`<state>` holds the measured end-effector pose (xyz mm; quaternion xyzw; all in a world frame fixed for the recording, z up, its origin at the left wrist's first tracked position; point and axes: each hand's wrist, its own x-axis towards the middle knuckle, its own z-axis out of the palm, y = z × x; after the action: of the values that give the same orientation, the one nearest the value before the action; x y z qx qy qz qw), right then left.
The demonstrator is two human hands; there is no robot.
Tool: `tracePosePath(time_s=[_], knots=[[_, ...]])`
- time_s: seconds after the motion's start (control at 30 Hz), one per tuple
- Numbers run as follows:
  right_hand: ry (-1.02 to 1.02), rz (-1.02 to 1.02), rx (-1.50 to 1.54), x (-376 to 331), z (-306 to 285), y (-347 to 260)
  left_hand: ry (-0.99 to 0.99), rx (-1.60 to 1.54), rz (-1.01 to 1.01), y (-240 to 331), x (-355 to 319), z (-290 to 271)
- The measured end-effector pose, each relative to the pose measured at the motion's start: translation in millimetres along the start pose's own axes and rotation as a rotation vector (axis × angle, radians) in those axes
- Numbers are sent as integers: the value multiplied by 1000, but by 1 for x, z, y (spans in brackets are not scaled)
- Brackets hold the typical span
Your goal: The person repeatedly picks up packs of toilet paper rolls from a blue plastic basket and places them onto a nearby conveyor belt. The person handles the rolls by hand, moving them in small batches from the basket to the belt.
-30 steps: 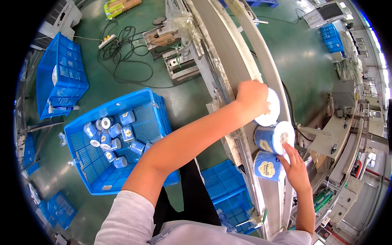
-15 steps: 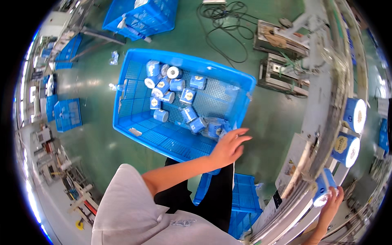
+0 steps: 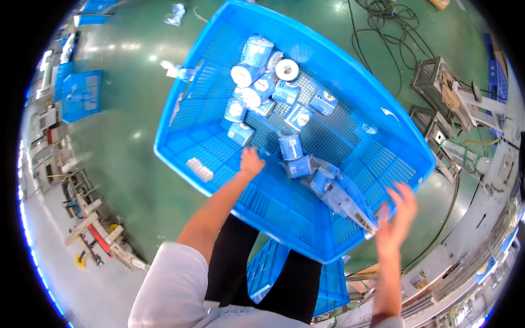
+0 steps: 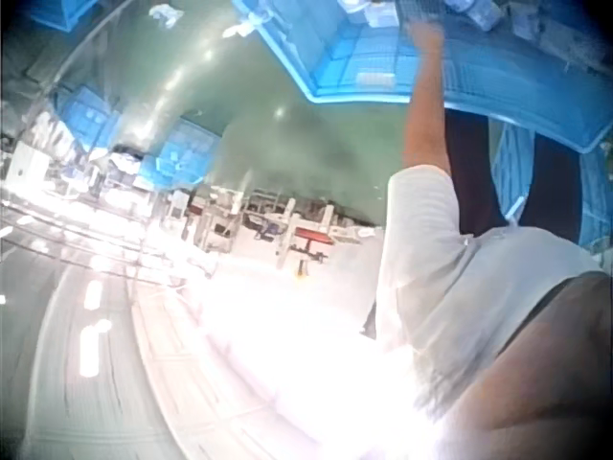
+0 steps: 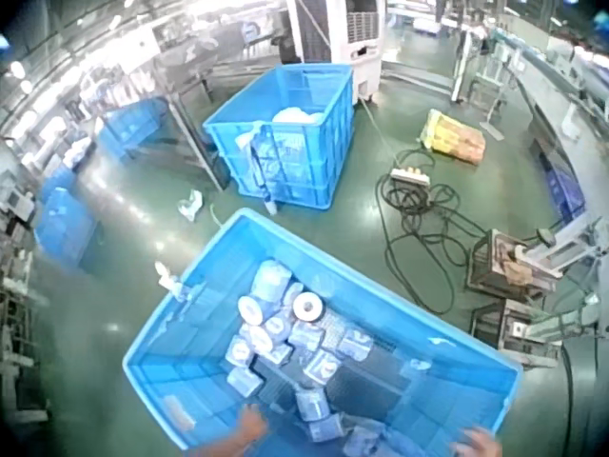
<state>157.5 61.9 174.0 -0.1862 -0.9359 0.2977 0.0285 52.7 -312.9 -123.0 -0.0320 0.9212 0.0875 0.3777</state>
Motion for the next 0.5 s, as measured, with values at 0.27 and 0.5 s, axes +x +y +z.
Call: tracePosePath(time_s=[0.27, 0.5], knots=[[-35, 230, -163, 133, 424, 147, -162, 130, -108, -53, 188, 41], [68, 950, -514, 241, 518, 149, -50, 614, -352, -69, 226, 73]])
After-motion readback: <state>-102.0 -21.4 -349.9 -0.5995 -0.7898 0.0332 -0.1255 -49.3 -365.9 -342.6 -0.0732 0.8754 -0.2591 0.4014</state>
